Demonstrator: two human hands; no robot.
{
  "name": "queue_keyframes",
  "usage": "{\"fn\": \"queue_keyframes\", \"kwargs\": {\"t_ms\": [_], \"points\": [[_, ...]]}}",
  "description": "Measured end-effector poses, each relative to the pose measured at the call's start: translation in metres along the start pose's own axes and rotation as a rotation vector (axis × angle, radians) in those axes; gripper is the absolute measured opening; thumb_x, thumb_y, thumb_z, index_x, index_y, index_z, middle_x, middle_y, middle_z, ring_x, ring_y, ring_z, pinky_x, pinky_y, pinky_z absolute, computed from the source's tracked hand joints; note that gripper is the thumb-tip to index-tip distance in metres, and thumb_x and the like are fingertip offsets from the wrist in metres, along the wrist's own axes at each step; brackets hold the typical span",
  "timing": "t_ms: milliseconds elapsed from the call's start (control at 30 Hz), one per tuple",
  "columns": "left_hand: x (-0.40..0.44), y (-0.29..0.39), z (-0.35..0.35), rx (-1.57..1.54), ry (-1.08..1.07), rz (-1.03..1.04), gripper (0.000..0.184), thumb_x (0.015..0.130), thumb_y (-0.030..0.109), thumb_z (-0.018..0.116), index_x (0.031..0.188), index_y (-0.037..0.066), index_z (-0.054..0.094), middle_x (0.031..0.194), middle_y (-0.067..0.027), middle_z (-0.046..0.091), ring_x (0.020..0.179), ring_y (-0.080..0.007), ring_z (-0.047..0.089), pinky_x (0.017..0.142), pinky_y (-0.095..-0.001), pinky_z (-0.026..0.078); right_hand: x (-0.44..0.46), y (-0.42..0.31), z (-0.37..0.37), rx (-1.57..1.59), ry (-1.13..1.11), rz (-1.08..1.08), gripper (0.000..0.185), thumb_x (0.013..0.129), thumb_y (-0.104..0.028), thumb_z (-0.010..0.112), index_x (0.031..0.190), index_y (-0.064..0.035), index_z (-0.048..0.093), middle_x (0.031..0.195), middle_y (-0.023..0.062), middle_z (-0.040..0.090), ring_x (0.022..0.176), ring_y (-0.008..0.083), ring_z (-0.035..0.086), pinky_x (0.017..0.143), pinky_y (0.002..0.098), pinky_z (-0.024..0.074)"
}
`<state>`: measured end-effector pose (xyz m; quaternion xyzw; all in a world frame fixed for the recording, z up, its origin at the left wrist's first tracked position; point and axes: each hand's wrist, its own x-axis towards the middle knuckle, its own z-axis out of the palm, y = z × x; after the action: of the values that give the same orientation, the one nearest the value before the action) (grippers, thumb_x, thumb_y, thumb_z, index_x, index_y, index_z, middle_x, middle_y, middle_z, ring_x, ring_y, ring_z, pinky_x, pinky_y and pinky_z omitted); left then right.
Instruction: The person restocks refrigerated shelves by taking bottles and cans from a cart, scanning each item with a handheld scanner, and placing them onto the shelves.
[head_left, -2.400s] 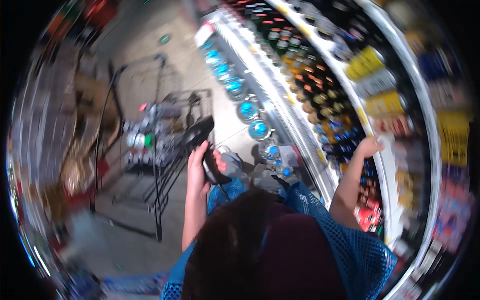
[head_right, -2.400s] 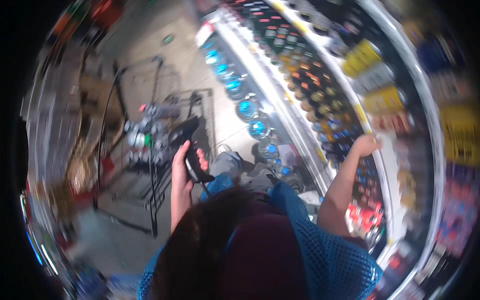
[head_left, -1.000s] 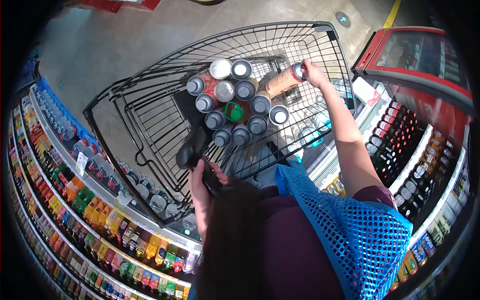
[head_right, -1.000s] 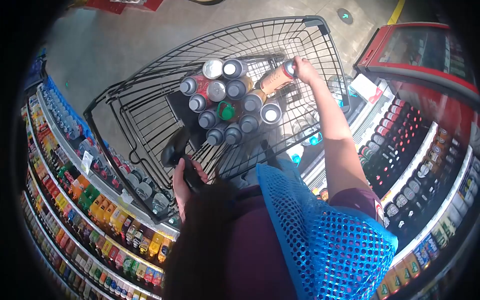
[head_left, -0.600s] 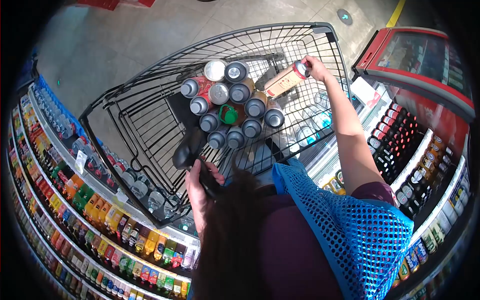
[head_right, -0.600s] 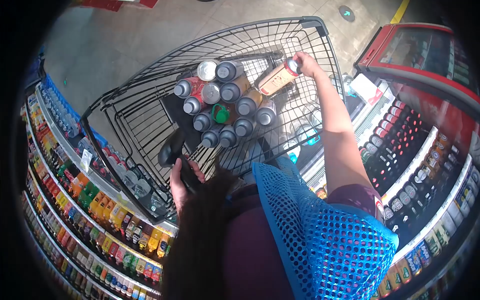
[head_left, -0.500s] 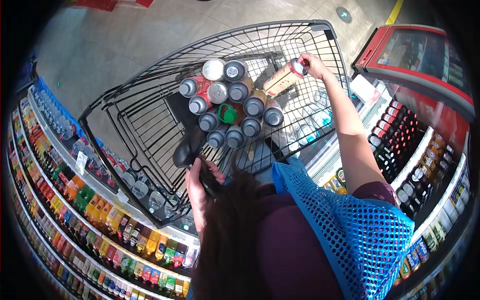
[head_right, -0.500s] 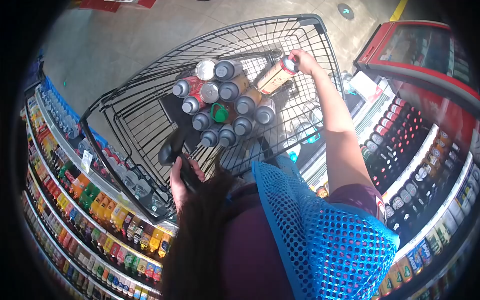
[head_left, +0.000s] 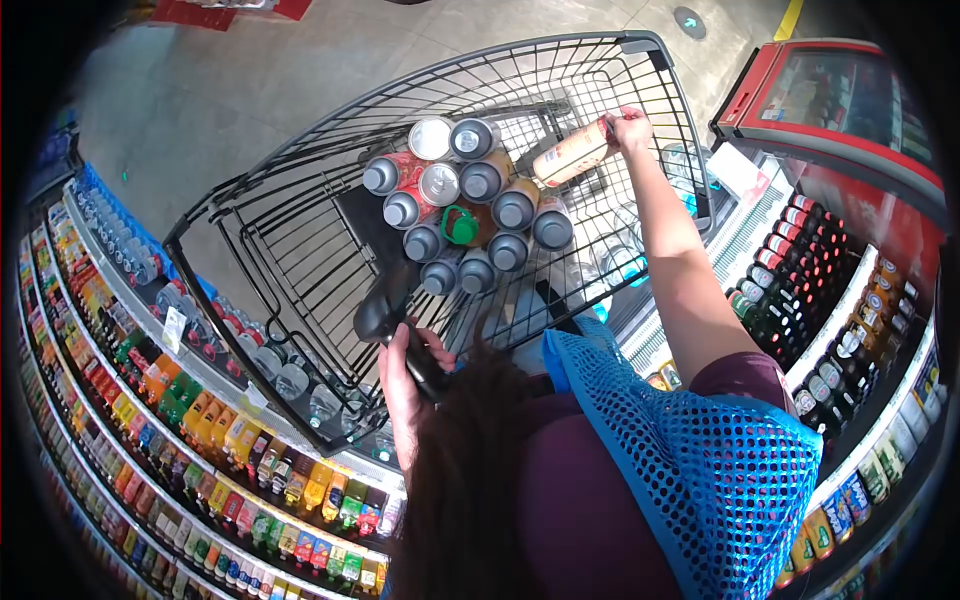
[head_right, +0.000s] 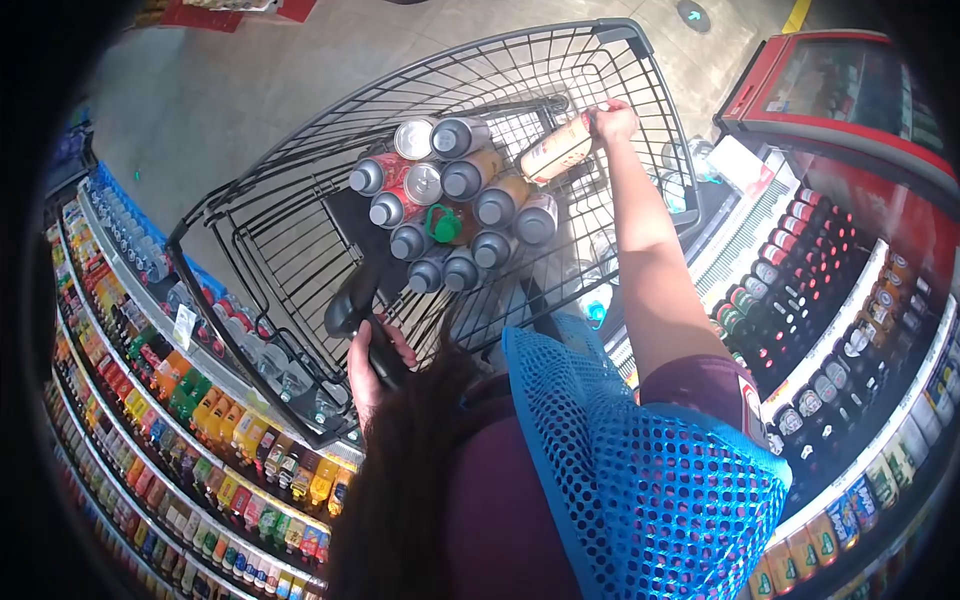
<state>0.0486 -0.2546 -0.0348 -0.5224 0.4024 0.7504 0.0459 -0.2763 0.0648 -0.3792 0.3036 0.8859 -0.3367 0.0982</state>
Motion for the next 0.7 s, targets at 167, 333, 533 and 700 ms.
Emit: {"fn": "queue_keyframes", "kwargs": {"t_ms": [167,333,533,700], "points": [[-0.006,-0.004,0.001,0.018,0.041,0.012,0.038,0.088,0.033,0.052,0.105,0.000,0.045,0.069,-0.0103,0.056,0.053,-0.0182,0.058,0.048,-0.0274,0.048,0.005,0.006,-0.006,0.466,-0.225,0.218,0.047,0.057,-0.016,0.085,0.092,-0.0021,0.058,0.089,0.0090,0.060,0.081,0.0199,0.061,0.073,0.0310,0.0517],[-0.003,-0.012,-0.002,0.039,0.005,0.001,0.038,0.088,0.034,0.052,0.104,0.000,0.046,0.067,-0.0101,0.056,0.053,-0.0192,0.057,0.048,-0.0288,0.046,-0.038,-0.031,-0.009,0.693,-0.451,-0.020,0.061,0.056,-0.012,0.086,0.106,-0.0020,0.053,0.095,0.0079,0.059,0.088,0.0193,0.058,0.079,0.0309,0.0504],[-0.004,-0.016,0.005,0.100,0.085,-0.030,0.038,0.088,0.035,0.052,0.103,0.000,0.046,0.067,-0.0102,0.056,0.053,-0.0198,0.058,0.049,-0.0289,0.046,-0.092,-0.057,0.017,-0.037,-0.400,-0.634,0.083,0.048,-0.025,0.088,0.119,-0.0079,0.047,0.108,0.0157,0.054,0.104,0.0280,0.053,0.092,0.0362,0.0433],[-0.013,-0.016,0.017,0.077,0.116,-0.009,0.037,0.087,0.033,0.054,0.103,0.001,0.046,0.066,-0.0094,0.055,0.052,-0.0192,0.056,0.048,-0.0285,0.045,-0.100,-0.059,0.069,-0.017,-0.582,-0.683,0.074,0.049,-0.026,0.083,0.114,-0.0166,0.049,0.102,0.0181,0.054,0.101,0.0332,0.053,0.089,0.0376,0.0446]]}}
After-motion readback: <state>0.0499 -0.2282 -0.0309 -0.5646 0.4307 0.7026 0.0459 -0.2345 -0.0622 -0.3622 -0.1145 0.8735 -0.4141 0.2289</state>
